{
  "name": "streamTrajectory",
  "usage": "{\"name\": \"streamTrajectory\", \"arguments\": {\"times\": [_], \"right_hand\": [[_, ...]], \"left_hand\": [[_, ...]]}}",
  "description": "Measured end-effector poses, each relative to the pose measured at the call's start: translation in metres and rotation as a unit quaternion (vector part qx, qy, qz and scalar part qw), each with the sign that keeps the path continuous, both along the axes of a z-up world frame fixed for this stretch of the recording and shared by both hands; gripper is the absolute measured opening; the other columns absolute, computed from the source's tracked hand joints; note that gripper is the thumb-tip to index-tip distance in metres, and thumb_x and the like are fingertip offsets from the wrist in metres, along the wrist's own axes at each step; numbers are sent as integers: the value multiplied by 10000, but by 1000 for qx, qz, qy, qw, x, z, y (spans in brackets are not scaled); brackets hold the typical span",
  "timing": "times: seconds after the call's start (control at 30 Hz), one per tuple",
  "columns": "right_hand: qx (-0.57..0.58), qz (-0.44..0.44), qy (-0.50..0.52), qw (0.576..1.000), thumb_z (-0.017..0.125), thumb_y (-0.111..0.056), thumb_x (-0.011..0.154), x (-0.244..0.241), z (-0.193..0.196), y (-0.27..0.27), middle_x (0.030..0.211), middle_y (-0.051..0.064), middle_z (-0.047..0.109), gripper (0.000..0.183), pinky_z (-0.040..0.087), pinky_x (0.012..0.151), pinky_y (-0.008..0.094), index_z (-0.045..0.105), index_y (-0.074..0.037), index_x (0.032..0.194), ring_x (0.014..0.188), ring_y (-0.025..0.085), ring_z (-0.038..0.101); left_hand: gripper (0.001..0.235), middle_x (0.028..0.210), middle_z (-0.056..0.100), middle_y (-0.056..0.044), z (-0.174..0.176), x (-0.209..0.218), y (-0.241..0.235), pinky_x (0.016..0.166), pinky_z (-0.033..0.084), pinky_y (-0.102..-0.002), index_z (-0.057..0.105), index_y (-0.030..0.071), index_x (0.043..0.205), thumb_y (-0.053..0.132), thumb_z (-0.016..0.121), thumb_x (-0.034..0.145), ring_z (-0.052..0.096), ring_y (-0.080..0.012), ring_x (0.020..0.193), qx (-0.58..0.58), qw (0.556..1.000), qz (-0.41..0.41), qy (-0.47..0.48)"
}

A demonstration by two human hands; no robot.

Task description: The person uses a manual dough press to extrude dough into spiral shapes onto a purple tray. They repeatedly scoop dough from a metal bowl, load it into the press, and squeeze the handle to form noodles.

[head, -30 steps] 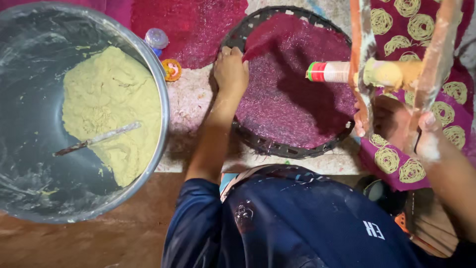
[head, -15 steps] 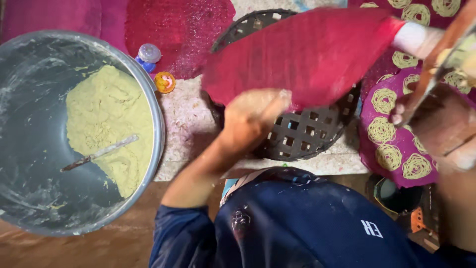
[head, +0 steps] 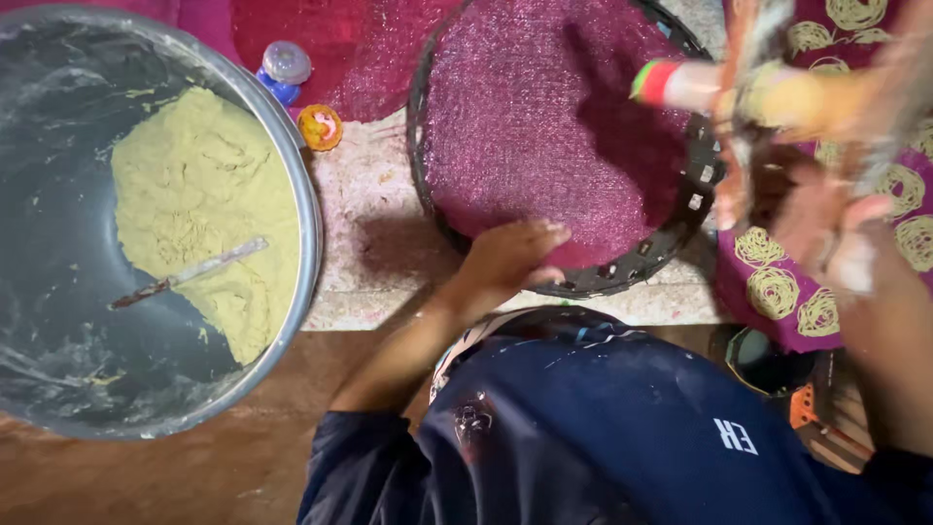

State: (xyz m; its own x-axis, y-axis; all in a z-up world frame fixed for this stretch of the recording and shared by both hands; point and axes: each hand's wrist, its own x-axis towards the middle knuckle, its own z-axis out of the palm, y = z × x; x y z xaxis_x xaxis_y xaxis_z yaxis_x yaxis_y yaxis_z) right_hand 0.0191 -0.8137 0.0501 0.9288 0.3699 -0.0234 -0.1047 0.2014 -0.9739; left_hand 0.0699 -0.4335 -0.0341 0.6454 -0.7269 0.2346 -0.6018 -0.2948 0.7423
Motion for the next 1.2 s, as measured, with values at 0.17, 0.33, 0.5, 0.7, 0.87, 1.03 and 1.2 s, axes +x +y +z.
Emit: {"name": "streamTrajectory", "arguments": {"times": [0.17, 0.33, 0.5, 0.7, 0.87, 1.03, 1.2], "right_hand": [[-178, 57, 256, 948, 351, -750, 938, 13, -12, 26, 1129, 279, 673, 965, 438, 839, 511, 434, 45, 1479, 1004, 403, 608], [-387, 165, 460, 782, 313, -680, 905, 9, -23, 37, 1400, 27, 595, 764, 400, 1132, 462, 397, -219, 1509, 1319, 220, 549], [-401, 332, 301, 799, 196, -586, 1064, 44, -11, 0, 1207, 227, 577, 726, 486, 909, 564, 516, -60, 1448, 1058, 429, 554], [-494, 314, 236, 776, 248, -619, 1064, 75, 14, 29, 991, 382, 501, 779, 402, 742, 600, 553, -13, 1447, 927, 548, 458], [-466, 283, 215, 810, 190, -709, 929, 72, 27, 92, 931, 129, 668, 876, 643, 667, 354, 596, 14, 1212, 873, 275, 699], [-472, 262, 223, 812, 236, -765, 916, 75, 40, 106, 855, 184, 700, 860, 658, 640, 444, 625, -20, 1096, 773, 325, 686], [-580, 221, 203, 757, 195, -745, 912, 80, 48, 109, 848, 143, 682, 899, 631, 724, 441, 724, -22, 984, 815, 304, 679]], "left_hand": [[905, 1643, 346, -219, 48, 65, 19, 1317, 259, -506, 297, 5, 1607, 562, 622, 972, 308, -365, 1579, -554, 641, -84, 525], [776, 1498, 471, -146, 67, 81, 14, 1236, 329, -430, 326, 106, 1560, 442, 583, 910, 402, -311, 1433, -656, 540, -234, 473], [399, 1062, 488, -45, 55, 87, 1, 966, 399, -317, 497, 98, 1219, 172, 572, 834, 473, -197, 1042, -698, 543, -168, 436], [313, 1019, 495, 24, 35, 115, -3, 1104, 429, -384, 484, 181, 1061, 182, 590, 767, 493, -190, 1042, -733, 523, -191, 391], [181, 985, 529, 50, 10, 117, 4, 1123, 452, -403, 493, 196, 1074, 311, 587, 971, 541, -132, 992, -779, 436, -213, 397], [176, 972, 530, 37, 1, 119, -6, 1051, 477, -384, 499, 187, 1086, 333, 567, 1016, 554, -136, 975, -785, 459, -187, 372], [252, 959, 539, 30, 17, 135, -1, 1004, 502, -342, 502, 163, 1072, 395, 579, 1011, 559, -129, 938, -783, 469, -224, 341]]}}
